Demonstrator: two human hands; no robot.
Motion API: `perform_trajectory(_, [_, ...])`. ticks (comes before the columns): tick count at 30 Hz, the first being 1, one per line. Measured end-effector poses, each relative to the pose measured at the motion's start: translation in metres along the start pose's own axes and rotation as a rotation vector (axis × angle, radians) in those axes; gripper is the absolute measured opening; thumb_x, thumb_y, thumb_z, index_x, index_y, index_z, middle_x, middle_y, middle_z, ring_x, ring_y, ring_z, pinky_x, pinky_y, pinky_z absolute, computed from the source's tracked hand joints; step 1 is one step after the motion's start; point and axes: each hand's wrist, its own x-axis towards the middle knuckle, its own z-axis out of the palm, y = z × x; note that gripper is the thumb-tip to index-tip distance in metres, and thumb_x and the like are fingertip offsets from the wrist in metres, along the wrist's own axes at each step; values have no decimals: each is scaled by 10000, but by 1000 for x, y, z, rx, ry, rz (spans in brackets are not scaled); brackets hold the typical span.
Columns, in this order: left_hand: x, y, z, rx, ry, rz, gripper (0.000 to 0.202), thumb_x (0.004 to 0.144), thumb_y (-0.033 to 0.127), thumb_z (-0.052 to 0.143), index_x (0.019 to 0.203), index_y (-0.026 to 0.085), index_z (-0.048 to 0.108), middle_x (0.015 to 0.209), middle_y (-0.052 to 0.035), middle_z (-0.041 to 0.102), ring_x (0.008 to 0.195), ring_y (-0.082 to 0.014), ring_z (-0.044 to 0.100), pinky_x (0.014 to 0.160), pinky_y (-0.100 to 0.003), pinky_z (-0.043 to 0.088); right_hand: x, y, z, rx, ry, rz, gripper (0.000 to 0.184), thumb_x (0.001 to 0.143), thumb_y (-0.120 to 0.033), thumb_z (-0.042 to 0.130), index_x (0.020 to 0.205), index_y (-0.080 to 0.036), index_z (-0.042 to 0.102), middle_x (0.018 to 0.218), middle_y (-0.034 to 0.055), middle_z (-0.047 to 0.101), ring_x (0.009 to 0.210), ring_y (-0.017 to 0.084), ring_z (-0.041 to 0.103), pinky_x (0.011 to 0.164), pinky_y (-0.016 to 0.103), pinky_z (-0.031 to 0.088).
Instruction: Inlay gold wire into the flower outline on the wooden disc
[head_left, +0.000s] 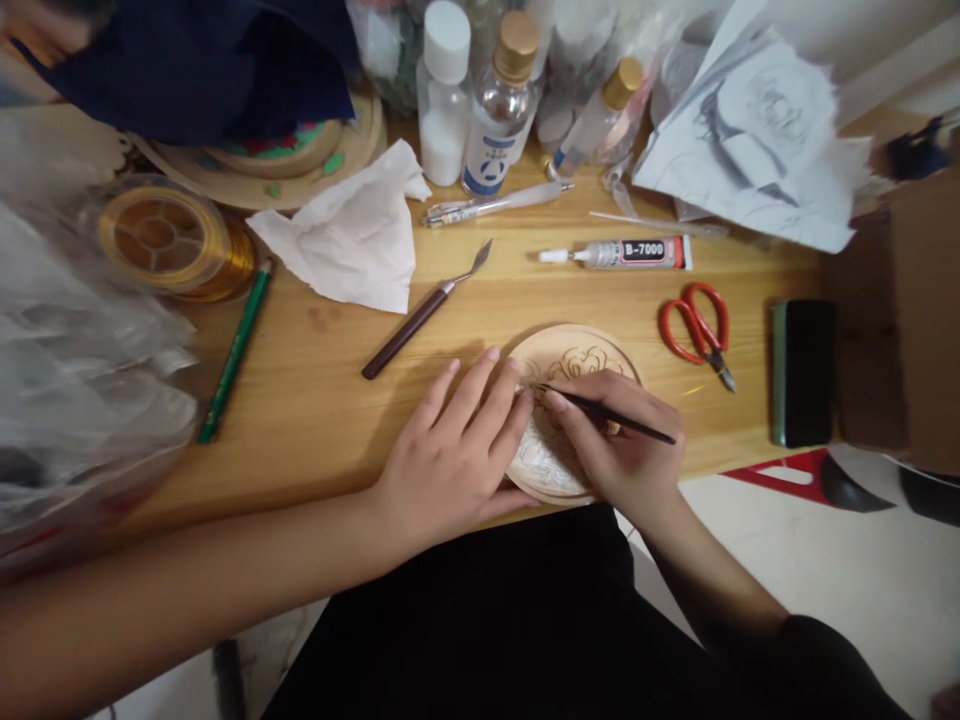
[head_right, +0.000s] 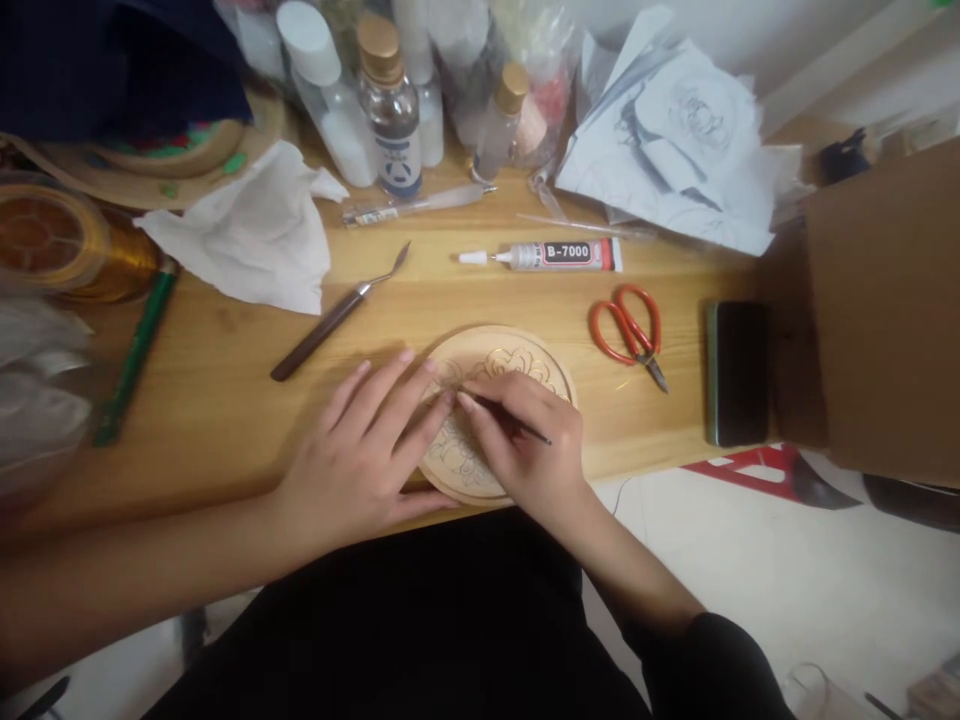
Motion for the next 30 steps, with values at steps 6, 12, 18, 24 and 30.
perform_trajectory(6, [1, 0, 1, 20, 12, -5, 649, 966, 580, 407, 1260, 35, 600, 1372, -226, 564, 1299, -387, 512, 1052, -519, 420, 2, 1, 0, -22, -10, -37, 97, 823, -107, 694, 895, -171, 686, 783, 6, 722, 695, 109, 662, 637, 232, 540])
perform_trajectory(12, [0, 1, 1, 28, -1, -6, 643, 976, 570, 383, 1273, 42, 596, 1380, -219, 559, 1303, -379, 512, 1056, -513, 419, 1, 2, 2, -15, -18, -41, 130, 827, -103, 689, 925, -187, 687, 810, 4, 729, 709, 116, 665, 654, 249, 548])
perform_trajectory(18, [0, 1, 1, 28, -9, -4, 645, 982, 560, 372, 1287, 34, 585, 1382, -224, 556, 1304, -380, 511, 1055, -516, 419, 1, 4, 1, -43, -26, -71, 150, 819, -99, 697, 940, -186, 684, 829, 7, 736, 722, 120, 673, 668, 255, 553])
perform_trajectory(24, [0, 1, 0, 6, -18, -13, 642, 968, 568, 411, 1293, 41, 581, 1392, -218, 549, 1305, -385, 508, 1057, -524, 420, 0, 0, 2, -75, -11, -71, 152, 814, -85, 699, 932, -179, 680, 805, 1, 724, 687, 103, 655, 617, 222, 537])
perform_trajectory(30, [0, 1, 1, -7, 9, -31, 657, 956, 600, 420, 1260, 47, 602, 1381, -208, 563, 1300, -386, 513, 1054, -525, 427, -7, -7, 10, -177, 78, -88, 180, 809, -92, 711, 948, -200, 673, 789, 1, 723, 691, 120, 675, 639, 240, 560])
